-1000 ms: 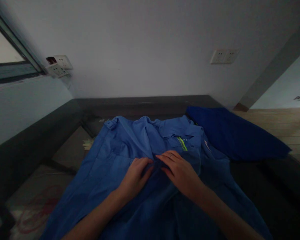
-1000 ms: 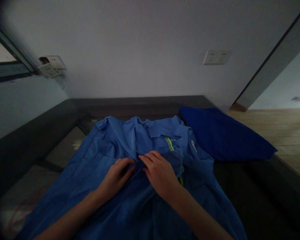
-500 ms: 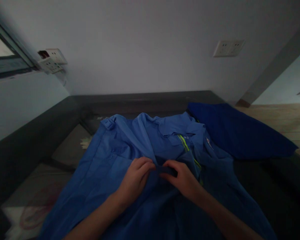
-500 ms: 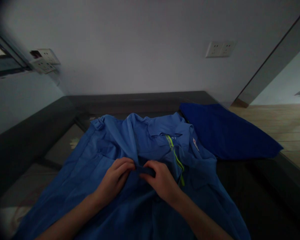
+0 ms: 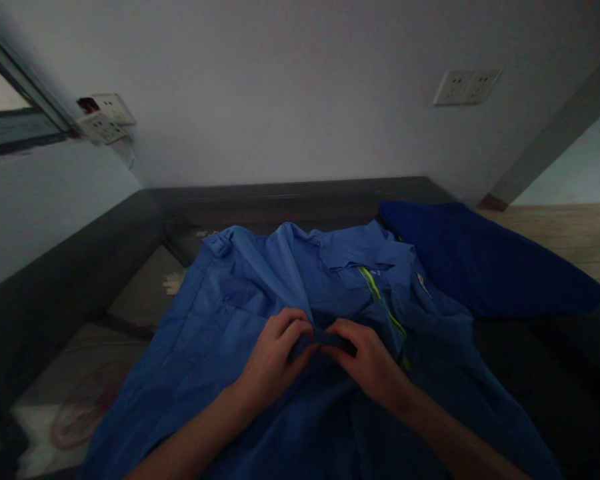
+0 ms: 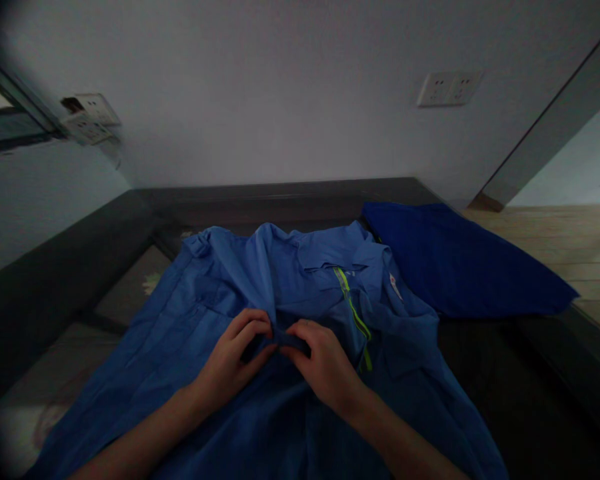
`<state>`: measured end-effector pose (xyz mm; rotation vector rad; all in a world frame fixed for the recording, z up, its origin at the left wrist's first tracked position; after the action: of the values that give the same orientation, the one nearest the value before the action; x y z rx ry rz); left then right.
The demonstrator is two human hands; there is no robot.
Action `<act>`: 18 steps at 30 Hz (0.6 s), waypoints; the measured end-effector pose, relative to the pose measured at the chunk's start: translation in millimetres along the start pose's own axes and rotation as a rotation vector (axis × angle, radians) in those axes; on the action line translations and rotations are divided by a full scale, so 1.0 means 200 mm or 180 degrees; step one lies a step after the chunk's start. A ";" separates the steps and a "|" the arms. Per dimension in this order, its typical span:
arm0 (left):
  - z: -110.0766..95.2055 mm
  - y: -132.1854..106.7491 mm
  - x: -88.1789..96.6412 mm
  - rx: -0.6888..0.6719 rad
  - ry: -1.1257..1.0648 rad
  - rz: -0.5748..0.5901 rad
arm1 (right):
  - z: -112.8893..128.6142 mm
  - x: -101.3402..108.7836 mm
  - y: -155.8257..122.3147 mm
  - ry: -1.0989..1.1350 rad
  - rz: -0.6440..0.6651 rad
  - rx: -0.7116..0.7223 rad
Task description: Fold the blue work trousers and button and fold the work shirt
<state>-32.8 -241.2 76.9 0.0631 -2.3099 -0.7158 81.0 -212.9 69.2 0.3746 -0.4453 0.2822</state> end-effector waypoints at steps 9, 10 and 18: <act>0.01 0.00 0.00 -0.0044 0.0175 0.0040 | -0.01 -0.01 0.00 -0.0059 0.0041 -0.0016; 0.01 0.00 -0.01 -0.0048 0.0168 0.0056 | 0.00 -0.01 0.00 -0.0076 0.0050 -0.0006; 0.00 -0.01 -0.01 -0.0185 0.0163 0.0044 | 0.00 -0.01 0.00 -0.0256 0.0025 0.0115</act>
<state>-30.7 -242.9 74.9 0.0383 -2.2372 -0.7651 80.0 -214.3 68.8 0.4206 -0.5213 0.2837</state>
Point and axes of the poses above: each hand's wrist, its own y-axis towards the middle knuckle, its own x-axis out of the back of the hand, z = x × y, the point moved 9 cm from there along y, towards the middle knuckle, and after that the axes turned 11 degrees about -z, right-handed, at the moved point
